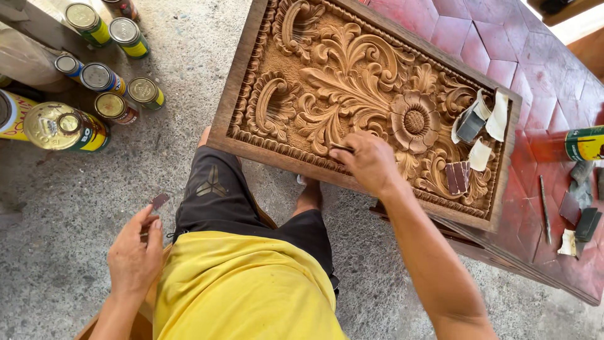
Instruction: The person sits on the floor with an ornately carved wooden panel on their lap and sands its recessed floral surfaces by hand using small sanding blocks, repositioning the panel and rotating it to reach different areas, then sets it on the floor.
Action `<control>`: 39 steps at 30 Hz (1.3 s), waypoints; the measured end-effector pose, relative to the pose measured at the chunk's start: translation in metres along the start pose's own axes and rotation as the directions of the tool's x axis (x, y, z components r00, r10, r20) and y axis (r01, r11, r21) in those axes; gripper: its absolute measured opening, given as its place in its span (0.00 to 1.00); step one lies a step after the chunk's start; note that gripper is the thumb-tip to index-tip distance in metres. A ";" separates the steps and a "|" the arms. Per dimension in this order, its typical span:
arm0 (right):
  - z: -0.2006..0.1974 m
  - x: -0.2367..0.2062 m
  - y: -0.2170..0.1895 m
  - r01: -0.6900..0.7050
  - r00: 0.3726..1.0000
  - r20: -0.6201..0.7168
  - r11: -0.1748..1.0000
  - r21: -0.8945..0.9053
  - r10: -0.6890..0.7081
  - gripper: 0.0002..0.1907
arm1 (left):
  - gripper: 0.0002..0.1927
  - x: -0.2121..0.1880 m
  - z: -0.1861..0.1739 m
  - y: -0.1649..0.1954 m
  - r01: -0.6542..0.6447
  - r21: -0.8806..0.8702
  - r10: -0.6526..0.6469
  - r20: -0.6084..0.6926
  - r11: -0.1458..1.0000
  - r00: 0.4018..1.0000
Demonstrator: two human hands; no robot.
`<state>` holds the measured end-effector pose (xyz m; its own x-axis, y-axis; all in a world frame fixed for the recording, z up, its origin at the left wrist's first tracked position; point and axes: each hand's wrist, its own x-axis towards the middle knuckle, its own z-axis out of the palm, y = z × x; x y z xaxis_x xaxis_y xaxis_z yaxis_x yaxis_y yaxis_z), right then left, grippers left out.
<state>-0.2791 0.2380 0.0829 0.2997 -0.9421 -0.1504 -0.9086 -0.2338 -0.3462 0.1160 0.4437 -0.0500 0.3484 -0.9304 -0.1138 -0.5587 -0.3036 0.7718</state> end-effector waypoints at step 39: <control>0.029 0.014 -0.016 0.155 0.984 -0.074 0.983 -0.104 -0.163 0.16 | 0.18 0.012 -0.001 -0.007 -0.019 -0.008 0.019 0.004 1.000 1.000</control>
<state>-0.2517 0.2360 0.0594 0.4210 -0.9068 -0.0227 -0.8765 -0.4002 -0.2674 0.1251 0.4352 -0.0558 0.3349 -0.9368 -0.1014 -0.5590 -0.2842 0.7790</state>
